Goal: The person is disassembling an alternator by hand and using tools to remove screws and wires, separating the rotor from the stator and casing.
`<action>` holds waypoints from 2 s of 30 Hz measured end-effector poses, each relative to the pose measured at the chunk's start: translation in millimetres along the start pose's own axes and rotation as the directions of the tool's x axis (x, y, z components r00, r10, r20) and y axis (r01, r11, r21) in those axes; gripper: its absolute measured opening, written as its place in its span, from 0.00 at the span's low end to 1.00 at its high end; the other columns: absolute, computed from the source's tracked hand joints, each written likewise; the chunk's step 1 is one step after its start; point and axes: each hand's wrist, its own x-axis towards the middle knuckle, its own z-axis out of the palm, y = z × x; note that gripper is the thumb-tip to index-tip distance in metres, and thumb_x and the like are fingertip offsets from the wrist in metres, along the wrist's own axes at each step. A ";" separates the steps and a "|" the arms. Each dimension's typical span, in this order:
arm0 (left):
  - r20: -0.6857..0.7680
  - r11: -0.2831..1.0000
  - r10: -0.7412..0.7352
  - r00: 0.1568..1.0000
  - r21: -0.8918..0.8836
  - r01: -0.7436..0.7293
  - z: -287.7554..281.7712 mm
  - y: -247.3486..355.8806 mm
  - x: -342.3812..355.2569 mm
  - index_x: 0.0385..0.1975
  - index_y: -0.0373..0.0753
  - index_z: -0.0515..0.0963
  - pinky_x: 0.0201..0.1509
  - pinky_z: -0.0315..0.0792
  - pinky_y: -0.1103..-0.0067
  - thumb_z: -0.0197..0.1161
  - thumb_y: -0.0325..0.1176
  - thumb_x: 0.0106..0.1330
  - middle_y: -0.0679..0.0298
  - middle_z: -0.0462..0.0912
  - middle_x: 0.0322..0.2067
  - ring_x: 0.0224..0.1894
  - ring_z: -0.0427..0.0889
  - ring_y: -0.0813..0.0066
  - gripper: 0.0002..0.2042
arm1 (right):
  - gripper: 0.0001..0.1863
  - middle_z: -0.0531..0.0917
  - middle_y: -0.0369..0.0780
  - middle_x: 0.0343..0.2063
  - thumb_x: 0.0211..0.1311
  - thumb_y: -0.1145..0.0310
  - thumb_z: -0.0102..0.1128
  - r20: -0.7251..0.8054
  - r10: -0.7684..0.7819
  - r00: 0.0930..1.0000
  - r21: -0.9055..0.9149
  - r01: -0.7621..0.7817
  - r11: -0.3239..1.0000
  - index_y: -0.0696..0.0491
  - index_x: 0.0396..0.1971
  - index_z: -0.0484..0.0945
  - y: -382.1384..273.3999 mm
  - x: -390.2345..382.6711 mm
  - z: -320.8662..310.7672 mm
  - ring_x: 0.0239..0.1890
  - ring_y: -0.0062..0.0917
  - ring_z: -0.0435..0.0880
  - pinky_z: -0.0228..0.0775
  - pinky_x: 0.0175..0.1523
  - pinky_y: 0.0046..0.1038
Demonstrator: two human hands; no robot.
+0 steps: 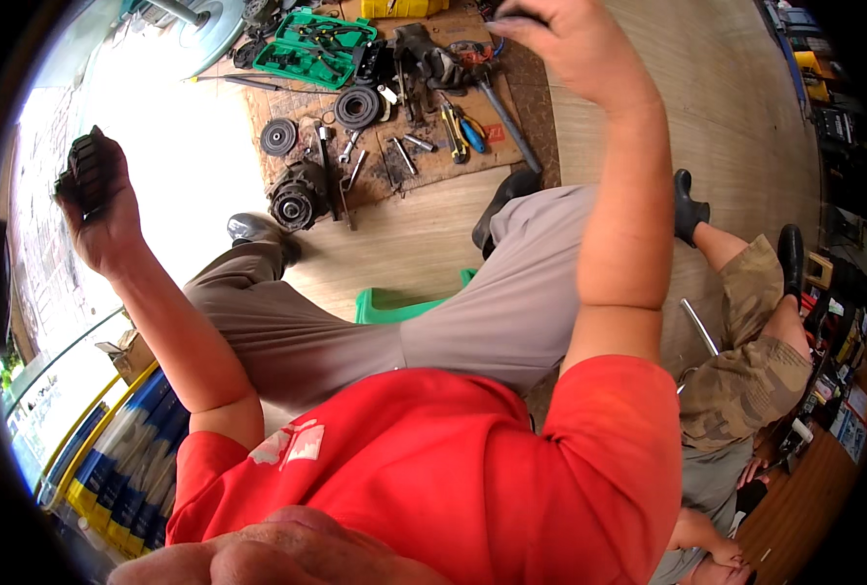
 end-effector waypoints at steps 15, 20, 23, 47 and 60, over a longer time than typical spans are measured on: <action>-0.064 0.990 0.141 0.988 0.023 -0.140 2.3 54.8 9.1 0.31 0.30 0.74 0.63 0.62 0.46 0.51 0.33 0.68 0.45 0.76 0.38 0.47 0.74 0.48 0.11 | 0.12 0.86 0.33 0.33 0.57 0.68 0.68 -0.629 0.060 0.775 -0.065 -0.130 0.989 0.56 0.40 0.84 74.3 -23.5 -49.7 0.36 0.11 0.80 0.70 0.44 0.15; -0.043 0.969 0.237 0.970 0.078 -0.234 -9.1 87.4 10.5 0.41 0.29 0.73 0.62 0.63 0.48 0.49 0.33 0.69 0.45 0.75 0.44 0.50 0.74 0.47 0.12 | 0.15 0.87 0.41 0.29 0.60 0.59 0.64 -0.895 0.049 0.444 -0.072 -0.251 0.965 0.58 0.34 0.84 115.8 -49.1 -97.6 0.32 0.23 0.84 0.74 0.40 0.25; -0.036 0.970 0.231 0.972 0.087 -0.227 -24.1 95.1 14.9 0.47 0.29 0.72 0.63 0.63 0.48 0.49 0.32 0.69 0.44 0.75 0.46 0.52 0.73 0.45 0.13 | 0.21 0.86 0.47 0.30 0.64 0.53 0.57 -0.929 0.068 0.363 -0.100 -0.425 0.900 0.59 0.34 0.84 153.6 -77.4 -150.3 0.34 0.36 0.85 0.74 0.42 0.30; -0.030 0.979 -0.190 0.981 0.071 0.192 -9.5 -51.9 -33.6 0.57 0.31 0.68 0.70 0.58 0.53 0.51 0.45 0.71 0.48 0.75 0.54 0.59 0.73 0.50 0.24 | 0.40 0.62 0.48 0.67 0.59 0.67 0.64 -0.044 0.779 0.626 -0.483 -0.696 0.532 0.56 0.68 0.54 254.5 -19.1 -13.3 0.63 0.44 0.68 0.62 0.67 0.39; -0.362 0.807 -0.451 0.816 0.226 0.546 -8.5 -134.2 -78.4 0.57 0.36 0.69 0.59 0.69 0.58 0.44 0.55 0.71 0.52 0.76 0.53 0.56 0.75 0.54 0.28 | 0.30 0.79 0.51 0.51 0.64 0.56 0.61 0.024 -0.236 0.972 0.454 0.200 0.868 0.60 0.59 0.68 -72.9 5.9 139.2 0.53 0.37 0.80 0.70 0.57 0.33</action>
